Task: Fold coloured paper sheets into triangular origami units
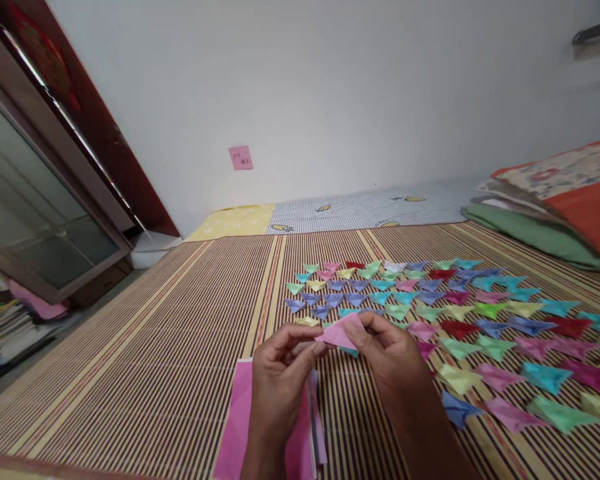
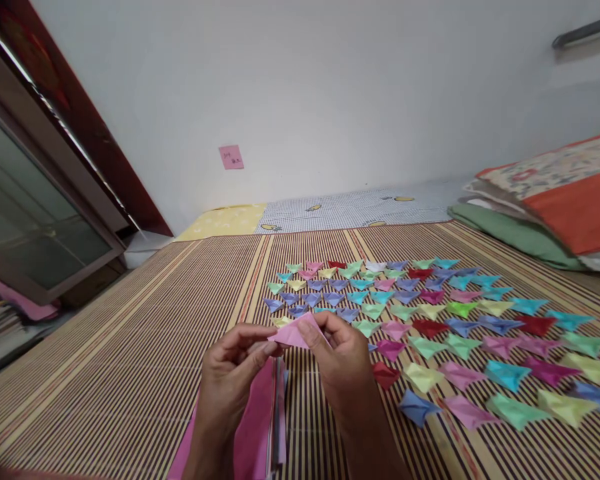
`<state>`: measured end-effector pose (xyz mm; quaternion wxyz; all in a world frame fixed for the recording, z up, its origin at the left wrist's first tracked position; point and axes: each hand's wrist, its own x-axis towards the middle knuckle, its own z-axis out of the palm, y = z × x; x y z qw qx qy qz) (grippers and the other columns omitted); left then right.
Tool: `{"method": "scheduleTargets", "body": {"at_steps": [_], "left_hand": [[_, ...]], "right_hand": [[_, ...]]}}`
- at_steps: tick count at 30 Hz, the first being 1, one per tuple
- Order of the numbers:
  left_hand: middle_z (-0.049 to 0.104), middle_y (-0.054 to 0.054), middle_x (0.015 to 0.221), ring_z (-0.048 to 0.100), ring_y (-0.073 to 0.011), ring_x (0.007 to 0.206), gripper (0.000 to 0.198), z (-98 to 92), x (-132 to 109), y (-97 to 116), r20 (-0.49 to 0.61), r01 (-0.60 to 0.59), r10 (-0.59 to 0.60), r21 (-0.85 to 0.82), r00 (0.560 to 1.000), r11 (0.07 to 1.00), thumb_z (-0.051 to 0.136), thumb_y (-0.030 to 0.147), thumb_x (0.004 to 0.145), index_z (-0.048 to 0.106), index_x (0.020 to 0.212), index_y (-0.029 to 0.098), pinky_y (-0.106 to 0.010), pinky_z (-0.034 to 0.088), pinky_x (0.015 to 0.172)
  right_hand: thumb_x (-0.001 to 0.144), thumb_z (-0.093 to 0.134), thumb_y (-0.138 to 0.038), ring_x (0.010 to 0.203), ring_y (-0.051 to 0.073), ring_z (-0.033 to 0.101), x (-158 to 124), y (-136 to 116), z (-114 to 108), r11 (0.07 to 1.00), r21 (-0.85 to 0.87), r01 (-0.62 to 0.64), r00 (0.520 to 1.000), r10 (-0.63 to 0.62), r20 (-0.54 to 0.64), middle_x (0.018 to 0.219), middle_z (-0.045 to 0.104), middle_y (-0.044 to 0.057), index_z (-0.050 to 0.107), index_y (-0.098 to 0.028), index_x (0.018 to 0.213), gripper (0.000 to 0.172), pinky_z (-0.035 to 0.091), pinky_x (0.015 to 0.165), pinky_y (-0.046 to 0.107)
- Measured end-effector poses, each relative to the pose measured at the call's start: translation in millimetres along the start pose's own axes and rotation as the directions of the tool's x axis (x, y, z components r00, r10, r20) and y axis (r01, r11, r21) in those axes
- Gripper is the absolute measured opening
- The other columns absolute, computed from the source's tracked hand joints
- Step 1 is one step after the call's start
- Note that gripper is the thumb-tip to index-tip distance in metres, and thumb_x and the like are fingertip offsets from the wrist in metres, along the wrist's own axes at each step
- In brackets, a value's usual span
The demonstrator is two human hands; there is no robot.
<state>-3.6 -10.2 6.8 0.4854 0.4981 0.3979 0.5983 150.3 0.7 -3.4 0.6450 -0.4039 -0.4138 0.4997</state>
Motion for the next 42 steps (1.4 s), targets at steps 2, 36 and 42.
{"method": "scheduleTargets", "body": {"at_steps": [2,36,42], "left_hand": [[0.079,-0.003,0.082,0.075,-0.016,0.076,0.009,1.4,0,0,-0.002,-0.02,0.02,0.007,1.0,1.0,0.084,0.021,0.079,0.082,0.087,0.021,-0.022,0.06,0.071],[0.078,-0.005,0.097,0.071,-0.0142,0.078,0.015,23.4,-9,5,-0.074,0.0,-0.007,-0.101,0.997,0.995,0.069,0.033,0.095,0.071,0.1,0.02,-0.025,0.057,0.075],[0.076,-0.003,0.073,0.07,-0.0147,0.068,0.014,20.6,-7,6,0.02,0.047,-0.046,-0.064,0.999,0.997,0.075,0.029,0.089,0.069,0.086,0.017,-0.023,0.053,0.065]], "right_hand": [[0.073,0.087,-0.045,0.064,0.018,0.065,0,1,0,1.0,0.01,0.006,1.0,-0.006,-0.009,0.07,0.073,0.002,0.075,-0.02,0.075,0.028,0.051,0.063,0.028],[0.062,0.092,-0.041,0.059,0.014,0.059,-9,-28,4,0.958,0.205,-0.202,0.976,0.214,-0.039,0.067,0.067,0.001,0.072,-0.019,0.074,0.032,0.049,0.053,0.022],[0.068,0.09,-0.049,0.061,0.013,0.056,-7,-15,2,0.971,0.177,-0.157,0.986,0.165,-0.03,0.067,0.064,0.0,0.071,-0.019,0.076,0.036,0.046,0.057,0.023]]}}
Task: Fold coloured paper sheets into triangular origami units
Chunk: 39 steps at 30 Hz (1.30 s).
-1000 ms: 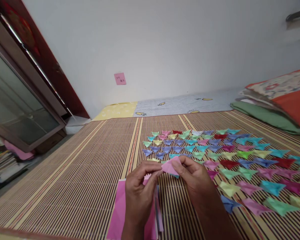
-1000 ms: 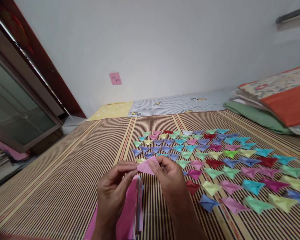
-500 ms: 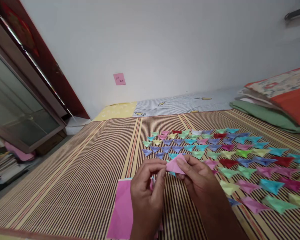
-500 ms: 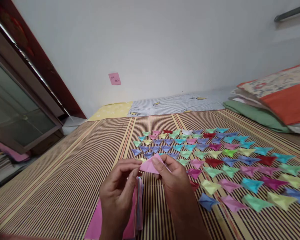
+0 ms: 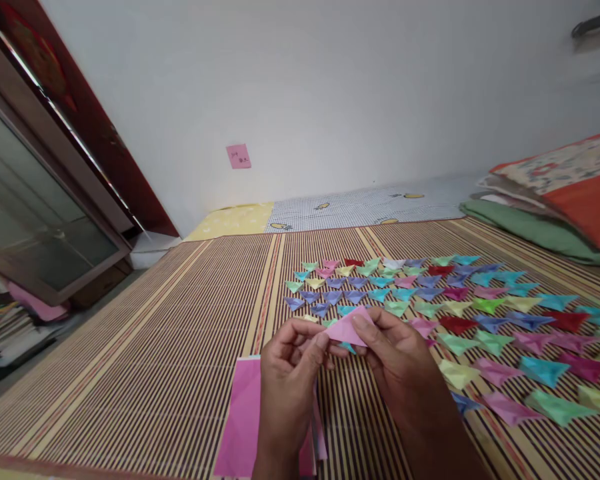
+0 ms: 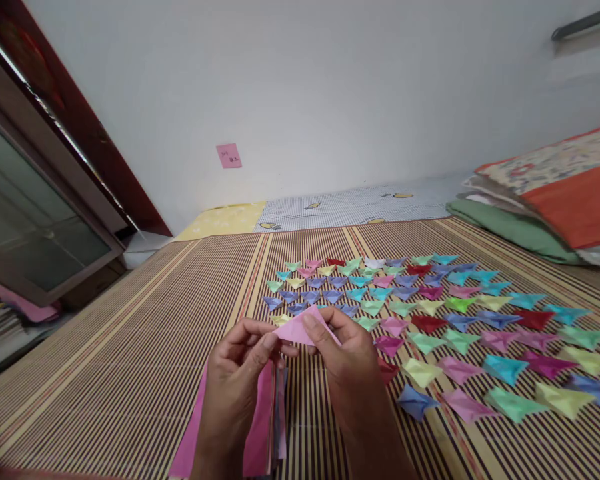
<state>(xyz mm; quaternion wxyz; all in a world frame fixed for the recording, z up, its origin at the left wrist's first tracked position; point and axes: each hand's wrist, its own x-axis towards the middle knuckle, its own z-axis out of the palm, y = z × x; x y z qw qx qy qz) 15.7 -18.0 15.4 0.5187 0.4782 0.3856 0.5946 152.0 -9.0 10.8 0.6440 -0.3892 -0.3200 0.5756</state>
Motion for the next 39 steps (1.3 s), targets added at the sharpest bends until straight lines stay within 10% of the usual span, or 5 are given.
{"method": "scheduleTargets", "body": {"at_steps": [8,14,39], "left_hand": [[0.074,-0.002,0.073,0.065,-0.0137,0.066,0.022,0.9,-1,-1,-0.016,0.006,-0.006,-0.006,1.0,1.0,0.067,0.037,0.095,0.065,0.084,0.018,-0.023,0.049,0.063],[0.069,0.001,0.068,0.061,-0.0114,0.063,0.027,5.2,1,-3,0.027,0.149,-0.148,-0.043,0.989,0.988,0.091,0.03,0.07,0.068,0.076,0.016,-0.021,0.047,0.061],[0.068,0.0,0.065,0.058,-0.0113,0.062,0.015,-4.9,8,-7,-0.046,0.118,-0.12,-0.036,0.992,0.992,0.078,0.026,0.082,0.071,0.075,0.015,-0.021,0.046,0.063]], "right_hand": [[0.081,0.081,-0.046,0.064,0.015,0.056,-3,2,-1,0.961,-0.223,0.165,0.986,-0.165,0.021,0.069,0.065,0.0,0.071,-0.019,0.077,0.029,0.044,0.06,0.025],[0.083,0.077,-0.042,0.059,0.014,0.053,-3,2,0,0.953,-0.252,0.171,0.982,-0.146,0.116,0.062,0.061,-0.002,0.069,-0.019,0.072,0.027,0.04,0.055,0.025],[0.091,0.068,-0.038,0.064,0.017,0.059,4,5,-7,0.896,-0.371,0.245,0.958,-0.165,0.234,0.064,0.066,0.0,0.069,-0.02,0.069,0.028,0.044,0.064,0.03]]}}
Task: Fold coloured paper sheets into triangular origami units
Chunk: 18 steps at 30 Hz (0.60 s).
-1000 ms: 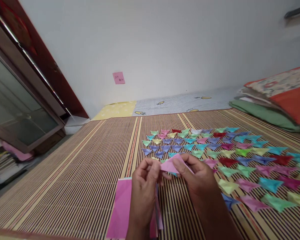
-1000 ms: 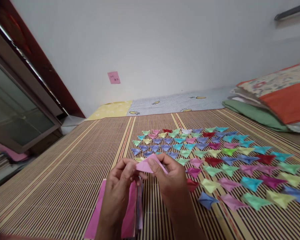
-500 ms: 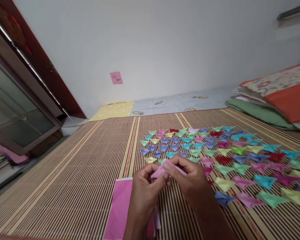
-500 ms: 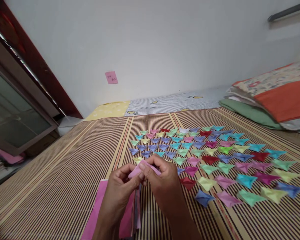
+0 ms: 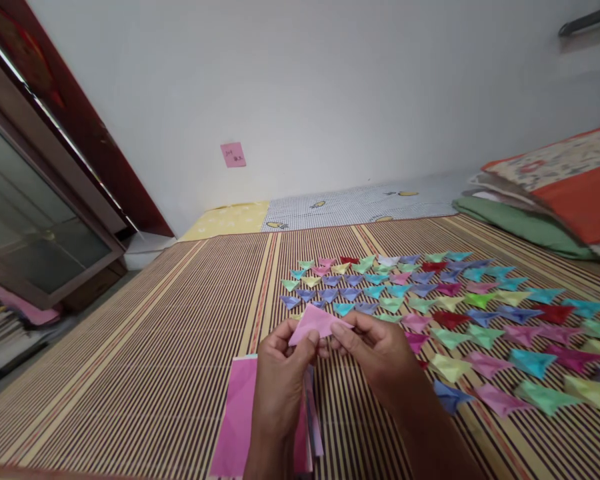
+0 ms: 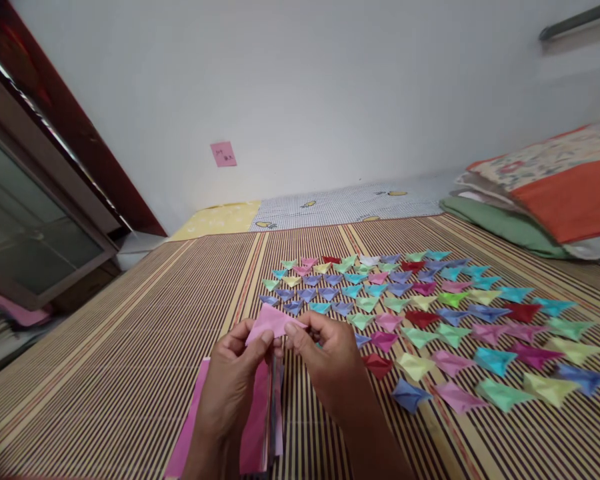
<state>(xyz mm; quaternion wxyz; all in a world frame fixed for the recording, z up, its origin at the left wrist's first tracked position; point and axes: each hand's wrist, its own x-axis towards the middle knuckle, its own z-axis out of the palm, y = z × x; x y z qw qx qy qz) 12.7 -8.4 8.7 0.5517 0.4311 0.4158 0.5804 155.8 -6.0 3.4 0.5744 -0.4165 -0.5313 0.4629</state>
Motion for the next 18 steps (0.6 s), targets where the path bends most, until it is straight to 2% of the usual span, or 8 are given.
{"method": "scheduleTargets", "body": {"at_steps": [9,14,18], "left_hand": [[0.069,-0.002,0.063,0.059,-0.0127,0.061,0.021,-2.2,-2.5,3.9,0.026,0.002,-0.003,0.039,1.0,0.999,0.077,0.031,0.084,0.072,0.071,0.015,-0.023,0.046,0.063],[0.069,-0.002,0.059,0.058,-0.0119,0.051,0.022,-0.3,-5.2,6.3,0.037,0.025,-0.028,0.083,0.999,0.996,0.079,0.033,0.082,0.071,0.073,0.014,-0.022,0.043,0.054],[0.068,-0.002,0.056,0.057,-0.0111,0.047,0.026,-1.6,-7.0,9.8,0.081,0.037,-0.046,0.106,0.996,0.994,0.079,0.034,0.082,0.069,0.067,0.014,-0.021,0.043,0.051]], "right_hand": [[0.089,0.067,-0.036,0.061,0.016,0.051,-2.0,-5.8,2.1,0.997,-0.082,0.013,0.999,-0.017,-0.04,0.061,0.059,-0.002,0.065,-0.02,0.066,0.028,0.039,0.059,0.028],[0.087,0.068,-0.034,0.058,0.013,0.043,-2.0,-5.8,0.6,0.993,-0.116,0.005,1.0,-0.003,0.015,0.058,0.05,-0.004,0.06,-0.02,0.064,0.028,0.034,0.057,0.027],[0.088,0.069,-0.037,0.062,0.015,0.051,-1.6,-4.6,-5.6,0.991,-0.13,-0.005,0.994,0.019,0.104,0.063,0.061,-0.002,0.066,-0.02,0.071,0.025,0.039,0.06,0.029]]}}
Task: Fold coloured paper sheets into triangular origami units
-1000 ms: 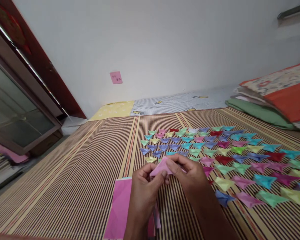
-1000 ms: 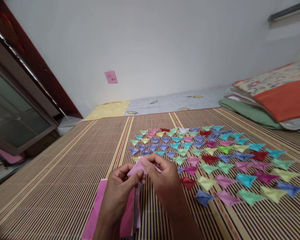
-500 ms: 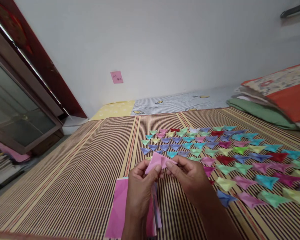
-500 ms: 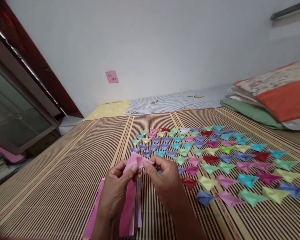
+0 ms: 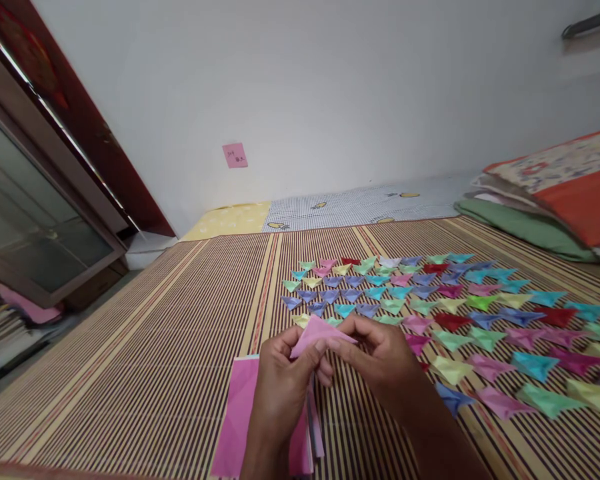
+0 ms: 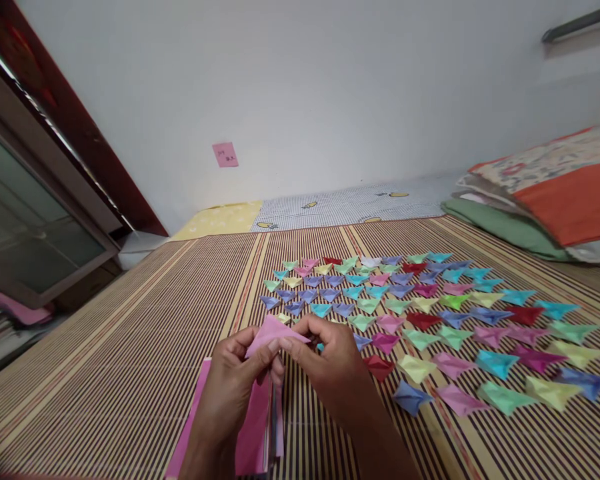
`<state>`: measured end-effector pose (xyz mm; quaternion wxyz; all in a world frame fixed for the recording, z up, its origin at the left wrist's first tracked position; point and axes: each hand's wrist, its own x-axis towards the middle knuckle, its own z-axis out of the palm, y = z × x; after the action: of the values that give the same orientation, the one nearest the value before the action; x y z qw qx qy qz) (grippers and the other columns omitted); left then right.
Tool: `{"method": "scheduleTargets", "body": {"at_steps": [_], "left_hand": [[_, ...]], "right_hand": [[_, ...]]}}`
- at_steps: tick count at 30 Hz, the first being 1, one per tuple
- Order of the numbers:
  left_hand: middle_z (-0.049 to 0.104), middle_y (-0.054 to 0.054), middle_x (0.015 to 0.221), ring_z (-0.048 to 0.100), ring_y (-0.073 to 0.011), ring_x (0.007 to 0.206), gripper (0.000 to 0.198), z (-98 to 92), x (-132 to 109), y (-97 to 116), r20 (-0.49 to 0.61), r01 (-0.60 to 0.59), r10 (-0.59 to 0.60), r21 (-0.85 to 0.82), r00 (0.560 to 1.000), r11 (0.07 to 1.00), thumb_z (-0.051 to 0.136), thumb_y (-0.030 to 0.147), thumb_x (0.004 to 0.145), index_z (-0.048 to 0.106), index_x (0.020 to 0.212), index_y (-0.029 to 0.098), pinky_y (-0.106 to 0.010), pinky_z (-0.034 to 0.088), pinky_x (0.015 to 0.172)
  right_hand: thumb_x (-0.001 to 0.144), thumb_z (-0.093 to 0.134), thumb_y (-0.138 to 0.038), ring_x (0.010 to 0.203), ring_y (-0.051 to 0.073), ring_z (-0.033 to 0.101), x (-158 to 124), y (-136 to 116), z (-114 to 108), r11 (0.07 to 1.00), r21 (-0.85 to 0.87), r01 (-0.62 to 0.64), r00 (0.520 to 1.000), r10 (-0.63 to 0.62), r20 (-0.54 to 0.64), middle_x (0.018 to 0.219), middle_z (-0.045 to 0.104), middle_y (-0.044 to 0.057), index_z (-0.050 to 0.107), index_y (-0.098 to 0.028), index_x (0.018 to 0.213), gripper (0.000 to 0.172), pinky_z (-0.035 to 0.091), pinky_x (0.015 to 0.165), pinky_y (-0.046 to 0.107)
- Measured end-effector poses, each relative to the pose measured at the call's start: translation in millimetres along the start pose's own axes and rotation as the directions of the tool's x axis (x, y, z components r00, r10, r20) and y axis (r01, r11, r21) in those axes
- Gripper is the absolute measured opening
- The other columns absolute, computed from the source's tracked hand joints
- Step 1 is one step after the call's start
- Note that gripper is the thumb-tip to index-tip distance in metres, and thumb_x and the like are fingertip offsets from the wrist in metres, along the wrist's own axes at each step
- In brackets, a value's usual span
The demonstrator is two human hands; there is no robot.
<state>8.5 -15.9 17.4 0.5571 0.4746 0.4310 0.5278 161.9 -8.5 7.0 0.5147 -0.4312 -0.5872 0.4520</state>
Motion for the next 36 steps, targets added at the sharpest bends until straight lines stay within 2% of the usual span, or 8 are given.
{"method": "scheduleTargets", "body": {"at_steps": [6,9,12,15,20,29,33,36], "left_hand": [[0.067,-0.002,0.053,0.055,-0.0108,0.045,0.028,-0.8,0,-1,0.027,0.044,-0.044,0.007,0.999,0.999,0.08,0.035,0.08,0.067,0.066,0.015,-0.022,0.044,0.051],[0.066,-0.001,0.054,0.057,-0.0117,0.047,0.026,0.0,-1,-3,0.026,0.052,-0.053,0.036,0.998,0.998,0.078,0.034,0.082,0.066,0.07,0.015,-0.023,0.046,0.052],[0.064,0.0,0.053,0.055,-0.0119,0.047,0.027,3.3,-2,-4,0.037,0.045,-0.049,0.091,0.998,0.995,0.078,0.034,0.082,0.064,0.067,0.016,-0.023,0.045,0.052],[0.063,-0.001,0.052,0.054,-0.0117,0.047,0.032,6.8,-1,-5,0.046,0.027,-0.034,0.137,0.998,0.99,0.08,0.034,0.08,0.063,0.06,0.016,-0.022,0.041,0.051],[0.068,-0.003,0.057,0.06,-0.0141,0.052,0.029,4.7,-2,-4,0.02,-0.014,0.012,0.073,1.0,0.997,0.081,0.038,0.08,0.068,0.066,0.016,-0.024,0.046,0.055],[0.067,-0.003,0.059,0.059,-0.0148,0.058,0.046,4.6,-3,0,0.046,-0.146,0.142,0.106,0.989,0.984,0.056,0.041,0.102,0.066,0.064,0.017,-0.026,0.046,0.063],[0.069,-0.002,0.074,0.064,-0.0154,0.072,0.023,1.4,-2,-2,0.153,-0.131,0.129,0.004,0.98,0.991,0.066,0.036,0.097,0.07,0.085,0.018,-0.024,0.048,0.069],[0.07,-0.002,0.081,0.065,-0.0149,0.077,0.013,2.0,-3,-5,0.185,-0.106,0.12,-0.084,0.975,0.991,0.075,0.03,0.09,0.07,0.092,0.019,-0.024,0.05,0.075]], "right_hand": [[0.089,0.07,-0.04,0.058,0.014,0.049,0,4,-18,0.996,-0.085,0.002,1.0,-0.002,0.007,0.06,0.057,-0.003,0.063,-0.02,0.065,0.032,0.038,0.058,0.028],[0.088,0.071,-0.039,0.065,0.016,0.057,0,2,-24,0.999,-0.032,-0.013,1.0,0.013,-0.002,0.068,0.065,0.0,0.07,-0.02,0.071,0.025,0.043,0.061,0.03],[0.085,0.074,-0.034,0.081,0.021,0.067,-1,-4,-19,1.0,-0.017,-0.01,1.0,0.01,0.015,0.086,0.076,0.003,0.078,-0.023,0.092,0.014,0.05,0.075,0.033],[0.087,0.071,-0.032,0.071,0.019,0.063,-1,-10,-8,0.999,-0.035,0.038,0.999,-0.039,-0.029,0.073,0.07,0.0,0.076,-0.022,0.08,0.013,0.047,0.068,0.031],[0.089,0.07,-0.036,0.062,0.015,0.053,0,-8,0,0.997,0.041,0.063,0.99,-0.057,-0.131,0.065,0.061,-0.002,0.068,-0.021,0.069,0.025,0.04,0.061,0.028],[0.081,0.079,-0.042,0.054,0.013,0.05,-2,-10,3,0.909,0.401,-0.116,0.985,0.157,-0.071,0.059,0.058,-0.005,0.063,-0.021,0.068,0.029,0.038,0.055,0.025],[0.08,0.078,-0.049,0.052,0.015,0.054,-1,-11,6,0.844,0.509,-0.169,0.978,0.208,-0.02,0.057,0.06,-0.003,0.065,-0.022,0.068,0.032,0.042,0.054,0.026],[0.078,0.079,-0.052,0.051,0.014,0.051,1,-11,9,0.849,0.497,-0.177,0.97,0.237,-0.059,0.057,0.058,-0.003,0.066,-0.022,0.067,0.035,0.041,0.052,0.025]]}}
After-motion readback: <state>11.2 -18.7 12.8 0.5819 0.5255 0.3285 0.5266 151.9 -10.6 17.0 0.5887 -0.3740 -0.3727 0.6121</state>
